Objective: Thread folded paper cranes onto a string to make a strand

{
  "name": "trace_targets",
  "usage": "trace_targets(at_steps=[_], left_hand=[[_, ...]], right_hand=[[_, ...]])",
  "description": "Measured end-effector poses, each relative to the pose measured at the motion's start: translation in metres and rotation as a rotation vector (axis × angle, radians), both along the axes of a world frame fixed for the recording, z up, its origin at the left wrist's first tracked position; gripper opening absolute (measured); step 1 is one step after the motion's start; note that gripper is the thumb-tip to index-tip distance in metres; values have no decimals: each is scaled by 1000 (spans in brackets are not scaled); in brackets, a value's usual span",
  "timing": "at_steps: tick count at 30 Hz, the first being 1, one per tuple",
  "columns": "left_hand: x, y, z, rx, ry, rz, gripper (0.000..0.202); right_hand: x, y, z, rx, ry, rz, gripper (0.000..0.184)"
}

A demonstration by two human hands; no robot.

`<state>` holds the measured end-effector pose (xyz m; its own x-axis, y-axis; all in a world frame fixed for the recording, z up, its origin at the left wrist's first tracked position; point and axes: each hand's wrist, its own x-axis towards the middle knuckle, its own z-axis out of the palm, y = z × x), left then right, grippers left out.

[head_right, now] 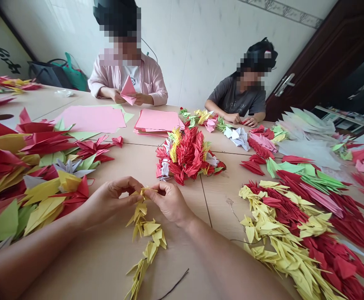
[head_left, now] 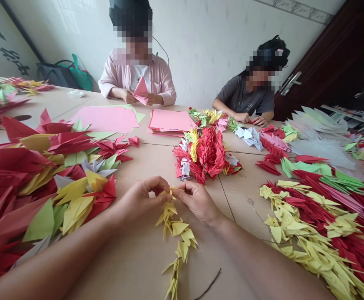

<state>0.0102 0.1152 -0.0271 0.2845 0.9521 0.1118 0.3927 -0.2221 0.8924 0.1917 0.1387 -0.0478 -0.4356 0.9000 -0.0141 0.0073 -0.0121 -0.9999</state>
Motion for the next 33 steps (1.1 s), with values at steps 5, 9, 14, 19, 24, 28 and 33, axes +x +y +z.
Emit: trace_targets(at_steps=[5, 9, 14, 19, 24, 28, 33], left_hand=[[2, -1, 1, -9, -19, 15, 16], [3, -2, 1, 6, -23, 55, 14], [3, -3, 0, 3, -19, 60, 14], [0, -2, -4, -8, -42, 46, 17], [0, -1, -4, -24, -73, 35, 15], [1, 0, -2, -52, -114, 12, 13], [1, 2, -4, -87, -176, -17, 14]], right_hand=[[0, 1, -3, -17, 3, -3, 39], [0, 1, -6, -11, 3, -13, 41], [0, 1, -6, 1, 3, -4, 42], [1, 1, -4, -5, 0, 18, 44], [2, 0, -2, 0, -6, 23, 44], [2, 0, 1, 1, -15, 26, 43], [2, 0, 3, 3, -15, 19, 44]])
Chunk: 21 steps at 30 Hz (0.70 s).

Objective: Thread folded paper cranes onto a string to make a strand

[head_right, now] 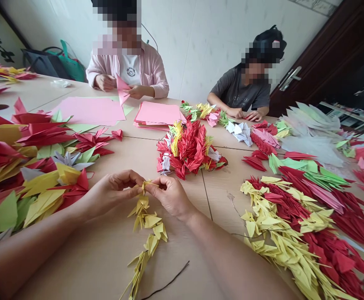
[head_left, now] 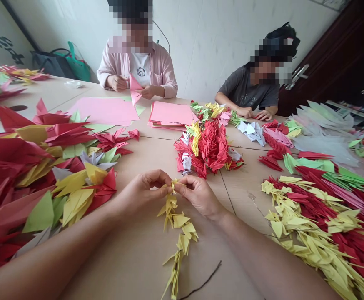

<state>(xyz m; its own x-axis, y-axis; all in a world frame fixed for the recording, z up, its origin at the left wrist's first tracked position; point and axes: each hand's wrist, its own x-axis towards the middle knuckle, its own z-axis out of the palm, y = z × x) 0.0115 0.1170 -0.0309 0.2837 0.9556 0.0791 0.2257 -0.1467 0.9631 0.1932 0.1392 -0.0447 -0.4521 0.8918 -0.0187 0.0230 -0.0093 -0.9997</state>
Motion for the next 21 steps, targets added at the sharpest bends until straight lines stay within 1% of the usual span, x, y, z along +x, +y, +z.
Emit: trace_targets(at_steps=[4, 10, 16, 21], left_hand=[[-1, 0, -1, -22, -29, -8, 19], [-2, 0, 2, -72, -66, 8, 26], [-2, 2, 0, -117, -128, -8, 23], [-2, 2, 0, -145, -165, 1, 21]], right_hand=[[-1, -1, -2, 11, -5, -9, 44], [-1, -2, -4, 28, 0, -9, 40], [1, -1, -2, 25, 17, 12, 40], [0, -1, -4, -8, 13, 40, 39]])
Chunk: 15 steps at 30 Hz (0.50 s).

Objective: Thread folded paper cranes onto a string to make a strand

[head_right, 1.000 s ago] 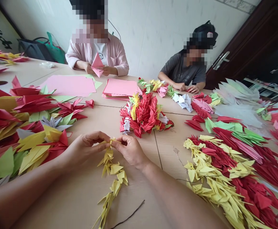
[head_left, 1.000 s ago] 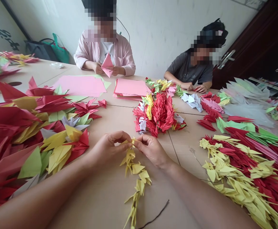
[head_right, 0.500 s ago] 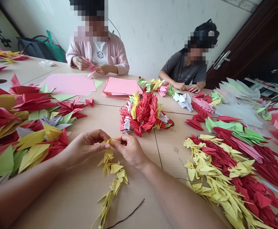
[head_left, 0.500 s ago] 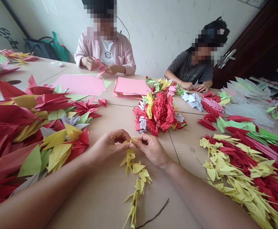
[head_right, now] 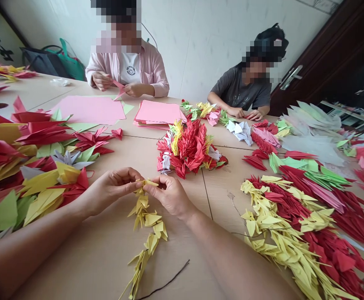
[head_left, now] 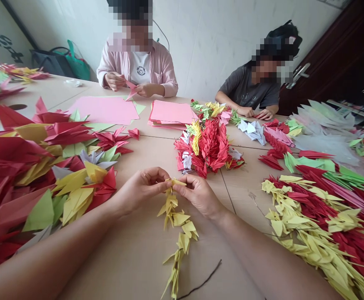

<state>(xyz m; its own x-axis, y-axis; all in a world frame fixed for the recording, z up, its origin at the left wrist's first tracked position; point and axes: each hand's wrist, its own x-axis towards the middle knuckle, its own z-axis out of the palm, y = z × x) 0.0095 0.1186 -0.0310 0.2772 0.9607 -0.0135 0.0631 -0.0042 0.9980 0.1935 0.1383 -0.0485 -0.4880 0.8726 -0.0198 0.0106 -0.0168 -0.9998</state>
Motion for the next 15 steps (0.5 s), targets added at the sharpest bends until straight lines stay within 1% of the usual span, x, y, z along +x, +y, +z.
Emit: trace_targets(at_steps=[5, 15], left_hand=[[2, 0, 1, -15, -10, 19, 20], [4, -3, -1, -25, -8, 51, 23]], right_hand=[[-1, 0, -1, -11, -12, -9, 38], [0, -1, -3, 47, -24, -41, 36]])
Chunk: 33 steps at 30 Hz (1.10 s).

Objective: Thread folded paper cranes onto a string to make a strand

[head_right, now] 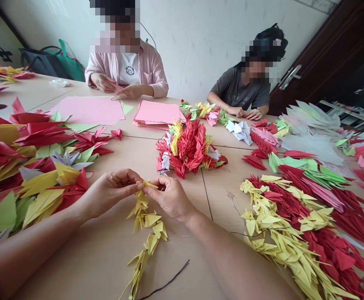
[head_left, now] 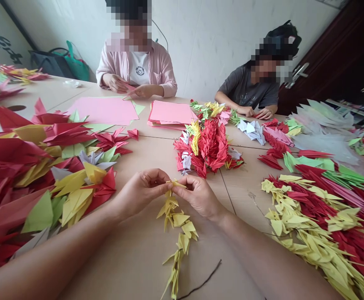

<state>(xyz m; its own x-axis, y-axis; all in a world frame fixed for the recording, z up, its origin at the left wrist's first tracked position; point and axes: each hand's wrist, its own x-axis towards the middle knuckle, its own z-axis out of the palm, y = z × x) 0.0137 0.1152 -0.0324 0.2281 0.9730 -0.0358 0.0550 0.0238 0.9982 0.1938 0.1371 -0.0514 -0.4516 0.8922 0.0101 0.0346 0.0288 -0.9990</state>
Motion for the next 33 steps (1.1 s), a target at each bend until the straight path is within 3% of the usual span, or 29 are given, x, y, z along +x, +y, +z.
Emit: trace_targets(at_steps=[8, 13, 19, 25, 33], left_hand=[[-4, 3, 3, -37, -44, -70, 22], [-5, 3, 2, -61, -75, -33, 21], [-3, 5, -1, -102, -124, 73, 20], [1, 3, 2, -140, -163, 107, 23], [1, 3, 4, -162, -212, 165, 24]], right_hand=[[0, 2, 0, 19, -4, -3, 35], [0, 2, -4, 87, -17, -41, 29], [-2, -6, -7, 297, -72, -180, 20], [-2, -9, -7, 518, -116, -204, 17], [-2, -12, -3, 418, -186, -159, 19]])
